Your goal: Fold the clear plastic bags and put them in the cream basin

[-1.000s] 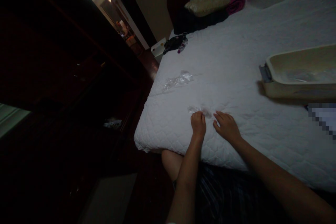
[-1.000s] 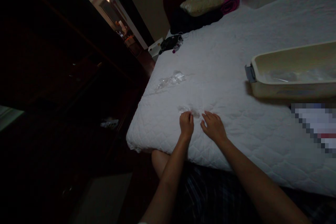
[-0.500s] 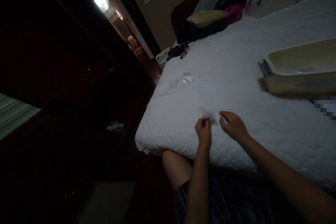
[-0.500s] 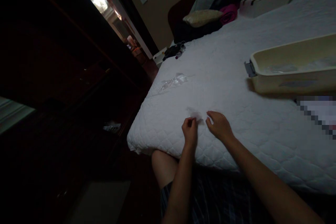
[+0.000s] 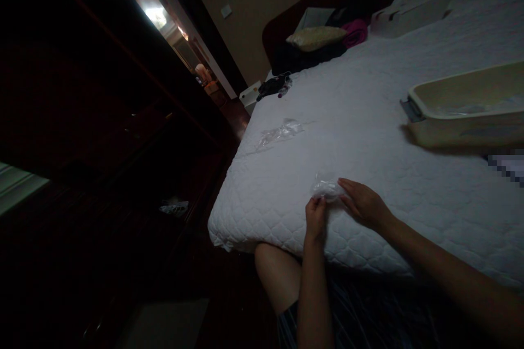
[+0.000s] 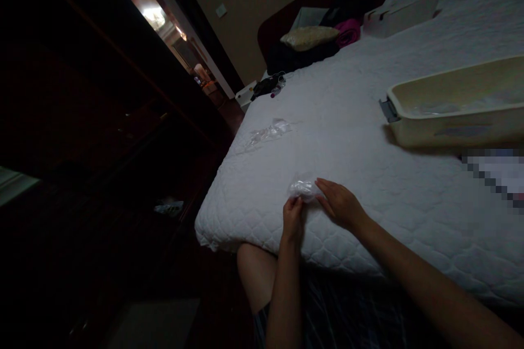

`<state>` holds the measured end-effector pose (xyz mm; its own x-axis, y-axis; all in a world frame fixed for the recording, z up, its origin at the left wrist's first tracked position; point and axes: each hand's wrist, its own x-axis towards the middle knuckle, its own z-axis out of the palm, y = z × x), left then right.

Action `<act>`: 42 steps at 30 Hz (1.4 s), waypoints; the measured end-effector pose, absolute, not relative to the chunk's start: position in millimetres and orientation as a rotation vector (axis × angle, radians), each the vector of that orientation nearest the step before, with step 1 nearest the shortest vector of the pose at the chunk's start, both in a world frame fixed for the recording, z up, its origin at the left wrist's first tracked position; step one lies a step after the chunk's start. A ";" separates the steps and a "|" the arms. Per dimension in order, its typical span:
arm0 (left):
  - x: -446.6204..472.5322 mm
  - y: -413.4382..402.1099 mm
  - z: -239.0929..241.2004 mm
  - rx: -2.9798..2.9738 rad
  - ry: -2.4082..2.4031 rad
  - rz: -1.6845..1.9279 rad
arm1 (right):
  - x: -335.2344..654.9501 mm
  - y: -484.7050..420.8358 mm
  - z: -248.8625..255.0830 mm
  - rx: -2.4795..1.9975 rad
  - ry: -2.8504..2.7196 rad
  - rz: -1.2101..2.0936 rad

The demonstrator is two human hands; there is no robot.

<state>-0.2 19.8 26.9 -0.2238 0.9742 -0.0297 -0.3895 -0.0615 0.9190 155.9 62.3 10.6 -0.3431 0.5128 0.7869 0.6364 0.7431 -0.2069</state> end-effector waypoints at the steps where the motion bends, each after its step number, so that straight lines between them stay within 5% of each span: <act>1: -1.6 19.6 26.2 0.739 1.025 1.549 | 156.1 62.0 11.3 -0.860 -2.021 -0.179; 15: -8.5 18.1 51.1 0.406 0.736 1.629 | 164.5 54.3 14.0 -0.711 -2.016 -0.385; 27: -10.7 9.3 53.1 0.320 0.873 1.420 | 162.6 57.7 2.2 -0.841 -1.930 -0.060; 42: -14.0 11.1 52.9 0.356 0.684 1.653 | 161.4 60.9 13.2 -1.072 -1.732 -0.157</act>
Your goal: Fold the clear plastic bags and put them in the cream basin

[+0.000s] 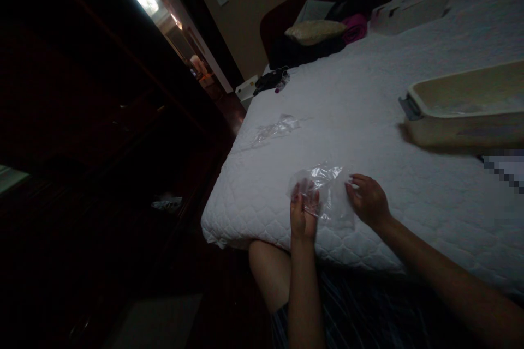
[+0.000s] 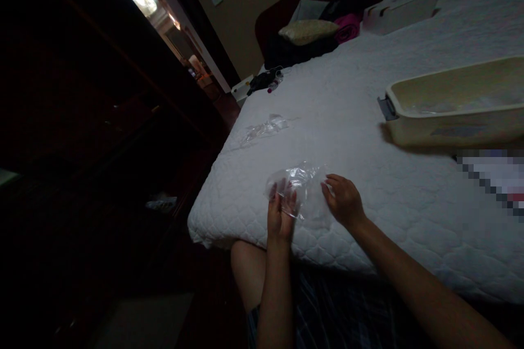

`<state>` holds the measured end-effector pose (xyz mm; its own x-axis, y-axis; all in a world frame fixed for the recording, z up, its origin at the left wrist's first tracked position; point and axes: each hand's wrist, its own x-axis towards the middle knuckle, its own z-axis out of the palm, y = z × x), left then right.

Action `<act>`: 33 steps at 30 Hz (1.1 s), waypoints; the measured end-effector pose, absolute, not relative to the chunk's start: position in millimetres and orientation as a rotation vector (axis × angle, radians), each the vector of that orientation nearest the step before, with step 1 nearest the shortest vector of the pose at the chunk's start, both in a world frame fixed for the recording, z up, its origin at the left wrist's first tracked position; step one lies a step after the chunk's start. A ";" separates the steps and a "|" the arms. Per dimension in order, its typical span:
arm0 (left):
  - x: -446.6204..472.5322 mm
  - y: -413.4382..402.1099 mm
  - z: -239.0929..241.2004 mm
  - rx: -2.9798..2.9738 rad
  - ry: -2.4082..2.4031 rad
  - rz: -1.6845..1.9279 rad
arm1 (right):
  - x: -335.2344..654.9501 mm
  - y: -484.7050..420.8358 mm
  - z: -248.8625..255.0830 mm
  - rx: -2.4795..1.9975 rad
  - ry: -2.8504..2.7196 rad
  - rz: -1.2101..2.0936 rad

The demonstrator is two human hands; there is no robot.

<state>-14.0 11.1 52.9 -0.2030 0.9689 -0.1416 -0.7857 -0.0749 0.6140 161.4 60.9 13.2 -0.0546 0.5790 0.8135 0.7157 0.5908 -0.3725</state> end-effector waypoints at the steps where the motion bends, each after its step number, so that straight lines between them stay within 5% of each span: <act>1: -15.3 10.8 51.5 0.348 0.664 1.663 | 161.6 60.8 13.9 -1.084 -1.723 -0.139; 20: -15.3 3.1 49.4 0.397 0.706 1.600 | 170.1 51.5 16.8 -0.942 -1.843 0.155; 33: -28.8 -7.0 55.1 0.451 0.665 1.559 | 164.9 70.4 81.5 -1.057 -1.381 1.106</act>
